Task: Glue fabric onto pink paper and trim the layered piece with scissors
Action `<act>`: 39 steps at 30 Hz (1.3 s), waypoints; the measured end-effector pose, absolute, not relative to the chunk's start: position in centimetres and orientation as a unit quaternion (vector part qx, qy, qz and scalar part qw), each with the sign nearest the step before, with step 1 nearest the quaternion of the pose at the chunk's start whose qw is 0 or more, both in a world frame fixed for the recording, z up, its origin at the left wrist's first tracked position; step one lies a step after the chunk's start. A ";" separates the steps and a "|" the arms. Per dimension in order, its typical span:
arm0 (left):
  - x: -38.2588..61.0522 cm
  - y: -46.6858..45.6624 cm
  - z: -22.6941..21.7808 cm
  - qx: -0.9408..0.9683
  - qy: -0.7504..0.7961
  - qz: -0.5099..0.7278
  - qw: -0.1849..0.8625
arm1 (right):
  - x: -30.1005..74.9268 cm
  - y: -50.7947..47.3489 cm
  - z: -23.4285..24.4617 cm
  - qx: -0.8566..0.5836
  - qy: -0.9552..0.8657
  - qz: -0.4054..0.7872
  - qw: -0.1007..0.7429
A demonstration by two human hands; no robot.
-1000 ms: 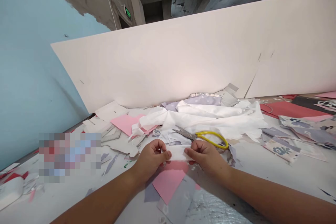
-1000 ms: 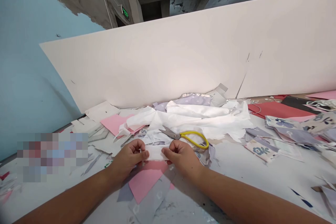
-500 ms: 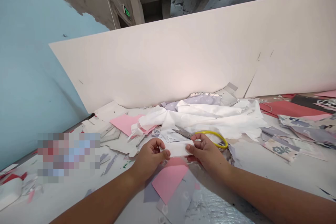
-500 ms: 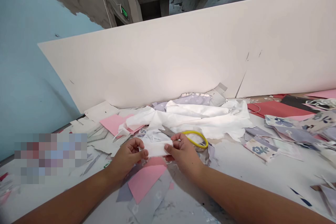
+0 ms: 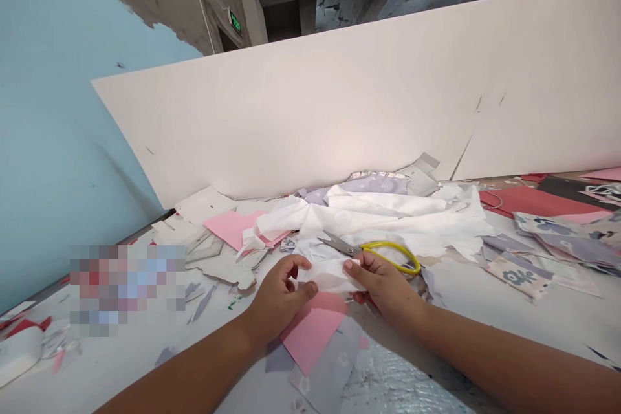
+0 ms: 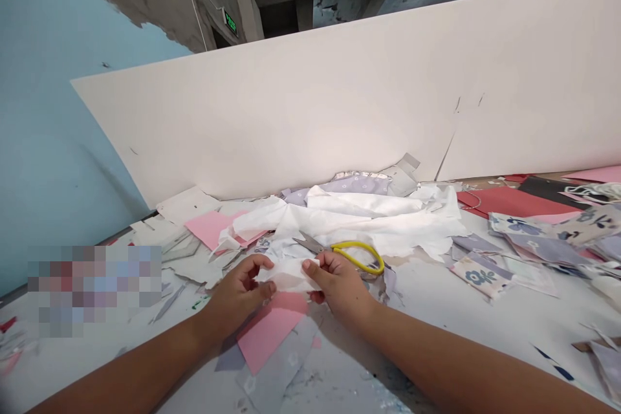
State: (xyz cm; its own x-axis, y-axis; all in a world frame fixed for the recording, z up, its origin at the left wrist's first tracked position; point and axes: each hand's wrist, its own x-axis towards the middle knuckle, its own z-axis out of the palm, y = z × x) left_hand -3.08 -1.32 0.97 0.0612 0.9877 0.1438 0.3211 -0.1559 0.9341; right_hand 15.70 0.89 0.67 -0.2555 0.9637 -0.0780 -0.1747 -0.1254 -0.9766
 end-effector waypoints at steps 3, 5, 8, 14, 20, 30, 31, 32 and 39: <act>-2.9 -1.5 1.5 0.680 0.531 0.421 0.282 | 15.9 0.7 0.9 -0.430 -0.514 0.608 0.425; -2.7 -1.5 1.9 0.690 0.523 0.427 0.262 | 16.0 0.6 0.8 -0.435 -0.532 0.598 0.412; -2.7 -1.6 2.6 0.674 0.524 0.430 0.292 | 16.1 0.8 0.7 -0.406 -0.546 0.611 0.405; -3.2 -1.5 5.7 0.649 0.562 0.341 0.382 | 16.2 1.4 0.5 -0.343 -0.524 0.667 0.404; -4.6 -1.8 7.7 0.651 0.595 0.250 0.399 | 16.7 1.4 1.0 -0.345 -0.596 0.633 0.354; -5.7 -2.8 6.2 0.665 0.611 0.139 0.407 | 17.2 0.4 2.4 -0.405 -0.730 0.511 0.204; -5.7 -2.8 6.2 0.670 0.613 0.148 0.391 | 17.3 0.3 2.6 -0.401 -0.735 0.506 0.207; -5.7 -2.7 6.3 0.675 0.615 0.158 0.376 | 17.3 0.3 2.9 -0.399 -0.740 0.498 0.211; -5.1 -2.6 7.4 0.672 0.633 0.202 0.327 | 19.0 0.4 6.2 -0.457 -0.764 0.385 0.242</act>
State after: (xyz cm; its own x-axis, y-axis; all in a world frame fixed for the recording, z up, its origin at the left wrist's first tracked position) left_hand -5.07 -2.60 7.41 0.1162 0.9829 -0.1429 0.7191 0.0160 0.6947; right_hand 18.96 0.41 6.16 -0.4651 0.8851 0.0183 0.5122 0.2859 -0.8099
